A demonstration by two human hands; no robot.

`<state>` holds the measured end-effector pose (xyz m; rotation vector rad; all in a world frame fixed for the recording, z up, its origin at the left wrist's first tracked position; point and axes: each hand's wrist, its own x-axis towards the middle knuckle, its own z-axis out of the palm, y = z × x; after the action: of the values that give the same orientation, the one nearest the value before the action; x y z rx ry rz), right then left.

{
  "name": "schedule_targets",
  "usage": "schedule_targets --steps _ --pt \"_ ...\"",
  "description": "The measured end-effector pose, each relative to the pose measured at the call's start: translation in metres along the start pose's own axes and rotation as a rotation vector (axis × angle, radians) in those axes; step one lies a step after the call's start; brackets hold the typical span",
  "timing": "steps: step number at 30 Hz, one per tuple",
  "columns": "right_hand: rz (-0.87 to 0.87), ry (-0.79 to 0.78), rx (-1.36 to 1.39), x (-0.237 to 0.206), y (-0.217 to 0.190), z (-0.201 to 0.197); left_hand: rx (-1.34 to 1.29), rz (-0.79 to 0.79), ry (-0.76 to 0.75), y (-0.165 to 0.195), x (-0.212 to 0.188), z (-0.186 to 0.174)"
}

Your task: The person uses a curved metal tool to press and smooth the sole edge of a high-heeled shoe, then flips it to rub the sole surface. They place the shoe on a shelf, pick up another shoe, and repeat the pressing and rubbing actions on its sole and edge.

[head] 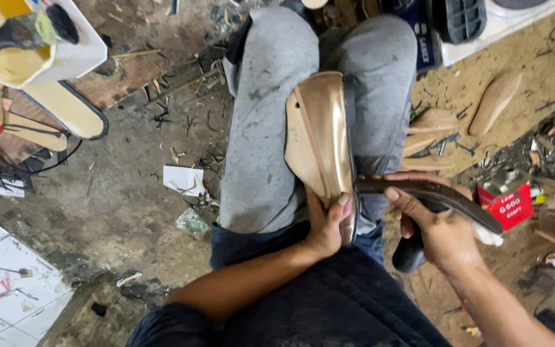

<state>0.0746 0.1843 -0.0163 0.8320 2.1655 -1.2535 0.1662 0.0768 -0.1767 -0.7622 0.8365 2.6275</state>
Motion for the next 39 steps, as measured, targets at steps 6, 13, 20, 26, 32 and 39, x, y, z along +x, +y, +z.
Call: schedule_targets --steps 6,13,20,26,32,39 --pt "-0.055 0.033 0.133 0.02 -0.001 0.011 0.056 0.02 -0.066 0.015 -0.001 0.005" --pt "-0.141 0.059 0.112 0.042 -0.022 0.017 0.009 -0.037 -0.06 0.034 0.005 0.022" --pt "-0.187 -0.048 0.096 0.064 -0.027 0.009 0.055 0.064 -0.185 0.033 0.006 0.007" --pt "-0.014 -0.363 0.712 0.085 0.036 0.013 -0.103 -0.034 -0.235 0.05 0.017 -0.011" --pt "-0.09 -0.248 0.639 0.046 0.105 0.042 0.25 0.141 -0.351 0.102 0.069 -0.039" --pt "-0.135 -0.27 0.692 0.057 0.092 0.048 1.132 0.529 -0.363 0.169 0.209 0.105"
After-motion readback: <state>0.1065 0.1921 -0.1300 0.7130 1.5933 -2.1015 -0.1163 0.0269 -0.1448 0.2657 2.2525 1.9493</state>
